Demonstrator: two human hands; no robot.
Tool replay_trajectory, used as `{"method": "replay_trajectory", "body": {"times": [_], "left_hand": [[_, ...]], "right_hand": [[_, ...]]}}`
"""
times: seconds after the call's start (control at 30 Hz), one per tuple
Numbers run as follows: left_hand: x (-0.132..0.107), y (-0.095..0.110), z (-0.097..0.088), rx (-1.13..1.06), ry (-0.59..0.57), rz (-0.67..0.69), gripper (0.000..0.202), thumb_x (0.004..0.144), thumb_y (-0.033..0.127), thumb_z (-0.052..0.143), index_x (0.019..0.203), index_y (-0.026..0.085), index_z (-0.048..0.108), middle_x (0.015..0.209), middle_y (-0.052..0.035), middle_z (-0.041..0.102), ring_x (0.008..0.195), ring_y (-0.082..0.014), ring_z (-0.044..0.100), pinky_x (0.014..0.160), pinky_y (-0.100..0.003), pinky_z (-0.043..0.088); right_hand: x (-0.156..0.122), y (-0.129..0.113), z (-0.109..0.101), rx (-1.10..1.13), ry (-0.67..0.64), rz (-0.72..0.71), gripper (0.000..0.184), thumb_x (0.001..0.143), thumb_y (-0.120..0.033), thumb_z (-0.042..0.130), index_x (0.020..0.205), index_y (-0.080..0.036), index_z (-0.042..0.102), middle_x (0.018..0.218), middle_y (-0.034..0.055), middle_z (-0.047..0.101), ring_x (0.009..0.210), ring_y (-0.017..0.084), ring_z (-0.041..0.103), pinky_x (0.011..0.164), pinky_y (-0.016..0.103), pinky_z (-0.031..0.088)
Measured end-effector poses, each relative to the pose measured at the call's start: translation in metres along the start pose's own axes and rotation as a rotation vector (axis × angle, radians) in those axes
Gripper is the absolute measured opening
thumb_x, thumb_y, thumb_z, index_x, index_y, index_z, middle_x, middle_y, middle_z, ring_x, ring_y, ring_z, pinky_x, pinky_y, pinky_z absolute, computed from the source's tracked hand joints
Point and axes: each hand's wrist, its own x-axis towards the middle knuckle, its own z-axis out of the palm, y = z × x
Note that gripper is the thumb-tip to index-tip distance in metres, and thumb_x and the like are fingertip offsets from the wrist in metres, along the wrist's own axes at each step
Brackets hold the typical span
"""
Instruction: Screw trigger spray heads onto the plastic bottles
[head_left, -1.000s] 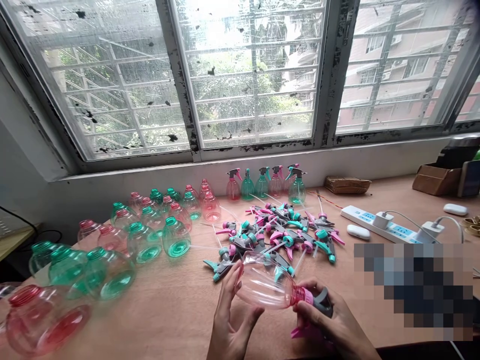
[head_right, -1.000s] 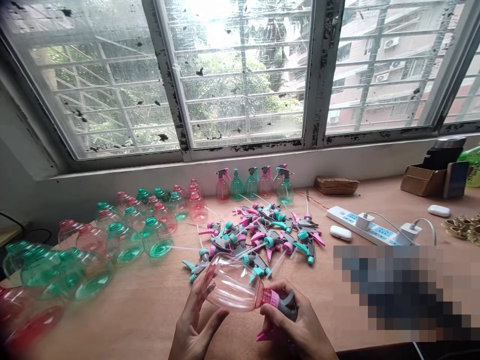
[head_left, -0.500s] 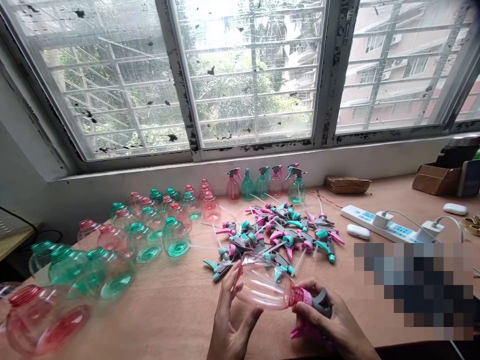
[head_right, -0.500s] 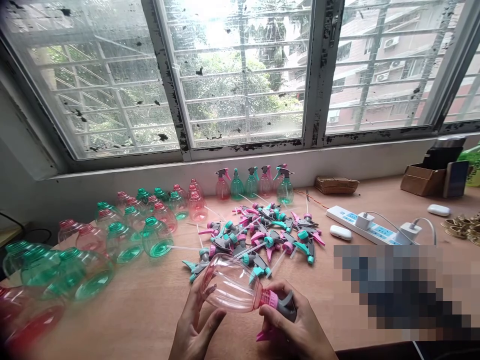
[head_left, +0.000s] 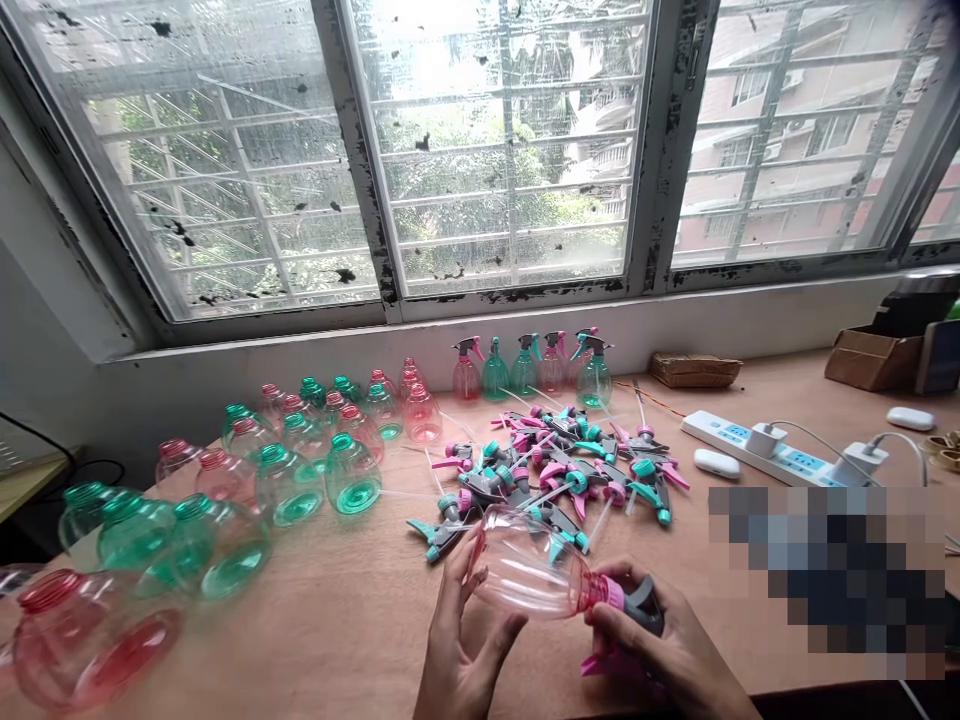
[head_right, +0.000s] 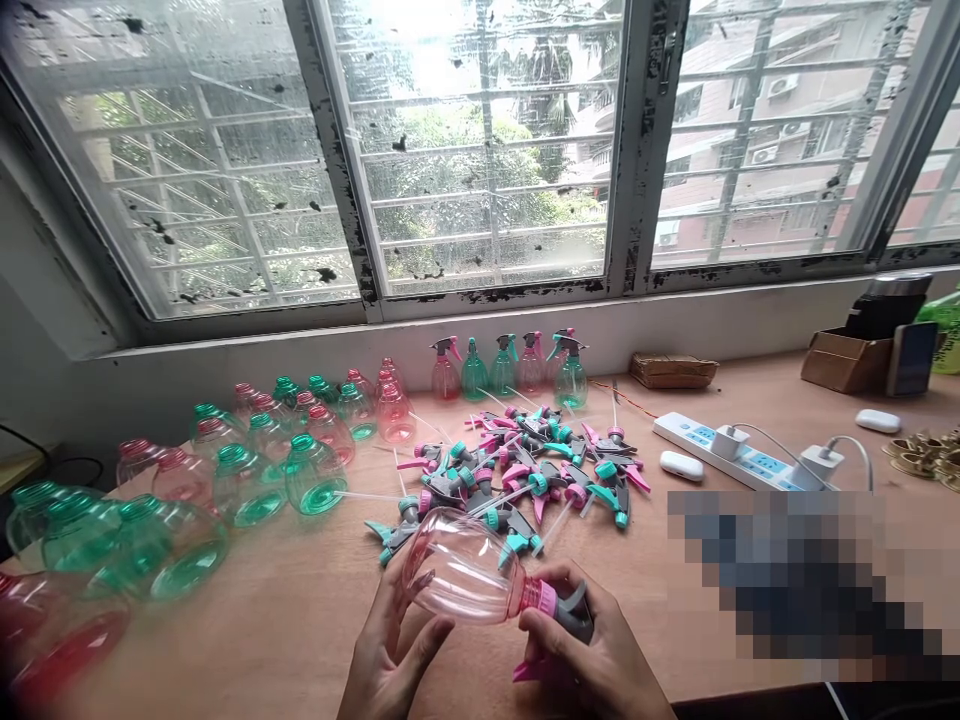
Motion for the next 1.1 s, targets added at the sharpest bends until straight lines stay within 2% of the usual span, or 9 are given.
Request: {"method": "replay_trajectory", "body": {"times": [0.4, 0.63, 0.77, 0.97, 1.1], "left_hand": [[0.0003, 0.0026, 0.0007, 0.006, 0.002, -0.024, 0.066, 0.083, 0.051, 0.074, 0.142, 0.03, 0.052, 0.153, -0.0087, 0.052, 0.141, -0.0353, 0.048, 0.117, -0.046, 0.04], [-0.0008, 0.0034, 0.0012, -0.019, -0.013, -0.046, 0.065, 0.084, 0.05, 0.074, 0.143, 0.034, 0.051, 0.156, -0.0056, 0.049, 0.143, -0.0344, 0.044, 0.119, -0.049, 0.036], [0.0003, 0.0028, 0.0007, 0.017, 0.008, 0.0, 0.061, 0.083, 0.049, 0.075, 0.14, 0.033, 0.056, 0.155, -0.0054, 0.051, 0.146, -0.0343, 0.041, 0.121, -0.049, 0.033], [0.0021, -0.0026, -0.0014, 0.094, 0.026, 0.051, 0.057, 0.084, 0.048, 0.074, 0.138, 0.035, 0.058, 0.152, -0.005, 0.054, 0.14, -0.035, 0.049, 0.121, -0.05, 0.034], [0.0011, -0.0046, -0.0017, 0.102, -0.002, 0.085, 0.069, 0.08, 0.049, 0.078, 0.143, 0.036, 0.052, 0.154, -0.0059, 0.051, 0.14, -0.036, 0.048, 0.118, -0.05, 0.037]], "right_hand": [[0.0, 0.0005, 0.0006, 0.01, -0.007, 0.002, 0.038, 0.078, -0.046, 0.084, 0.094, -0.017, 0.065, 0.059, -0.0008, 0.072, 0.055, 0.018, 0.071, 0.056, 0.028, 0.061], [0.0, 0.0012, 0.0009, 0.011, 0.006, 0.0, 0.041, 0.076, -0.048, 0.084, 0.094, -0.017, 0.065, 0.058, -0.0006, 0.072, 0.053, 0.019, 0.07, 0.055, 0.028, 0.061], [0.0001, 0.0008, 0.0019, 0.0, 0.036, -0.017, 0.041, 0.075, -0.049, 0.085, 0.095, -0.018, 0.065, 0.058, -0.0007, 0.072, 0.051, 0.019, 0.068, 0.054, 0.03, 0.062], [-0.0002, 0.001, 0.0029, 0.034, 0.033, -0.027, 0.041, 0.077, -0.048, 0.083, 0.097, -0.017, 0.064, 0.056, -0.0012, 0.07, 0.051, 0.019, 0.067, 0.058, 0.035, 0.065], [-0.0003, 0.0018, 0.0017, 0.059, 0.008, -0.008, 0.04, 0.077, -0.045, 0.085, 0.096, -0.017, 0.065, 0.058, -0.0014, 0.071, 0.053, 0.018, 0.069, 0.058, 0.032, 0.064]]}}
